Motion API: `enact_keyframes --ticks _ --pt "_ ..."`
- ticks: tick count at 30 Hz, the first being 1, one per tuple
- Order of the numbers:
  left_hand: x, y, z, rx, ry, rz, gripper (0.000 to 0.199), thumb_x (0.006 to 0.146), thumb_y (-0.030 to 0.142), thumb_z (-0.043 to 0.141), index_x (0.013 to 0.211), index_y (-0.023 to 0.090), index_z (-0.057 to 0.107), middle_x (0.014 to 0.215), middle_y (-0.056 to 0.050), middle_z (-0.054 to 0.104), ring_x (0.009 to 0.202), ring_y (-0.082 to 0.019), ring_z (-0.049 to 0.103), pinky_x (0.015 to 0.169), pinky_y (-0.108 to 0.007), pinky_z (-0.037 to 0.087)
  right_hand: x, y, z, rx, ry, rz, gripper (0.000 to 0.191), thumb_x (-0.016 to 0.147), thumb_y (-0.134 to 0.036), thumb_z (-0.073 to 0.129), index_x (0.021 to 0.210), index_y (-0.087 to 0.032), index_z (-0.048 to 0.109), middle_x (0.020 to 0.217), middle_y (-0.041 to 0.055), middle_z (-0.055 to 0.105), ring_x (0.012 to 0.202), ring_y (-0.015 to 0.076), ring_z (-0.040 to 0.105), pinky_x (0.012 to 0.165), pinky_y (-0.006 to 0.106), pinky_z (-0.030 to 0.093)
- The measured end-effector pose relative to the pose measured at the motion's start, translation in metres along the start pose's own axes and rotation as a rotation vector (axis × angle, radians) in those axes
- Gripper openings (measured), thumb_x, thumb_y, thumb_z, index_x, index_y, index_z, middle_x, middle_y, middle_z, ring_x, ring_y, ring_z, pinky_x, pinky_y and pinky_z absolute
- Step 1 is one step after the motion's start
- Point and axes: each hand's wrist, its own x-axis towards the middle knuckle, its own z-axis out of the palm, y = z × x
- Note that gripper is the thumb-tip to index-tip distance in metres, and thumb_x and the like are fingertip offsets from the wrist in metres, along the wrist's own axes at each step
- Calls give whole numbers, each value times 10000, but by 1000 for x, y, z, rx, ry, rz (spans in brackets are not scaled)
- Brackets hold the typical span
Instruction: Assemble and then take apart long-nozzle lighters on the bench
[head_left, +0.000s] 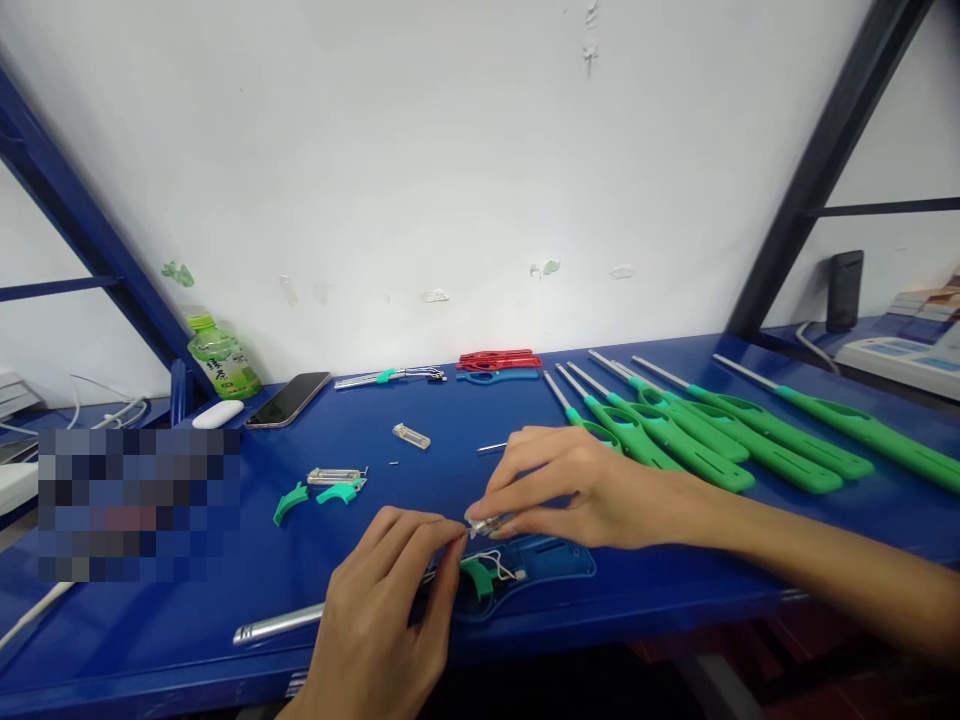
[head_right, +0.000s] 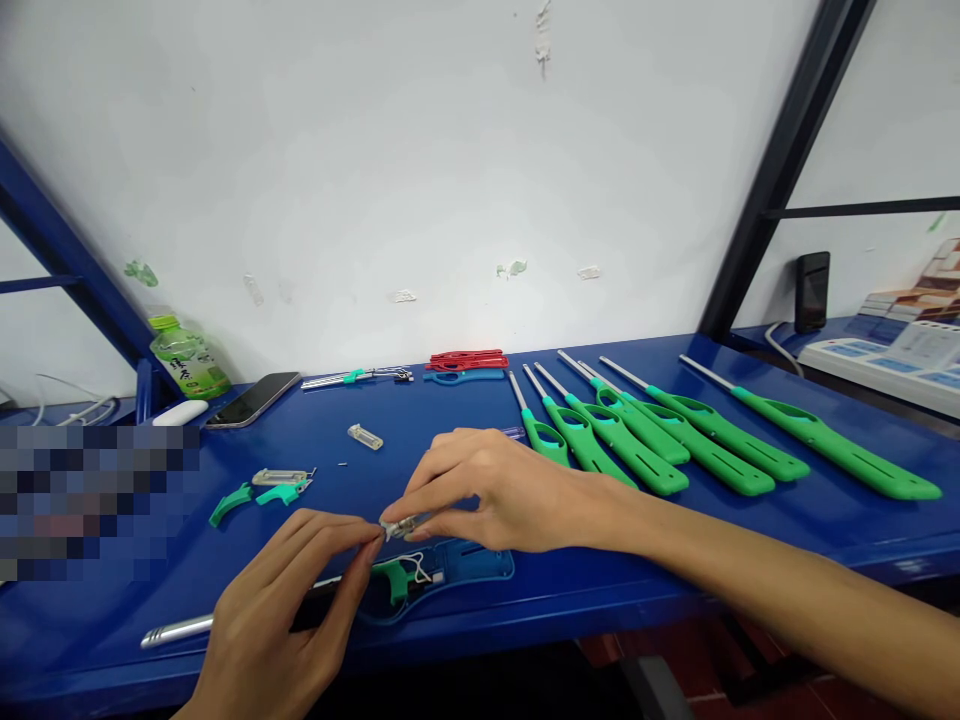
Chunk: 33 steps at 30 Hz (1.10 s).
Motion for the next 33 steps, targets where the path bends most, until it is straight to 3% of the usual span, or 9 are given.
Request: enact_keyframes --ticks 33 --pt "-2 -1 1 -27 -19 0 208 978 6 622 1039 203 651 904 -5 715 818 -146 611 735 -262 519 -4 5 2 -107 -32 -95 200 1022 -174 685 1189 -153 793 1032 78 795 818 152 643 766 313 498"
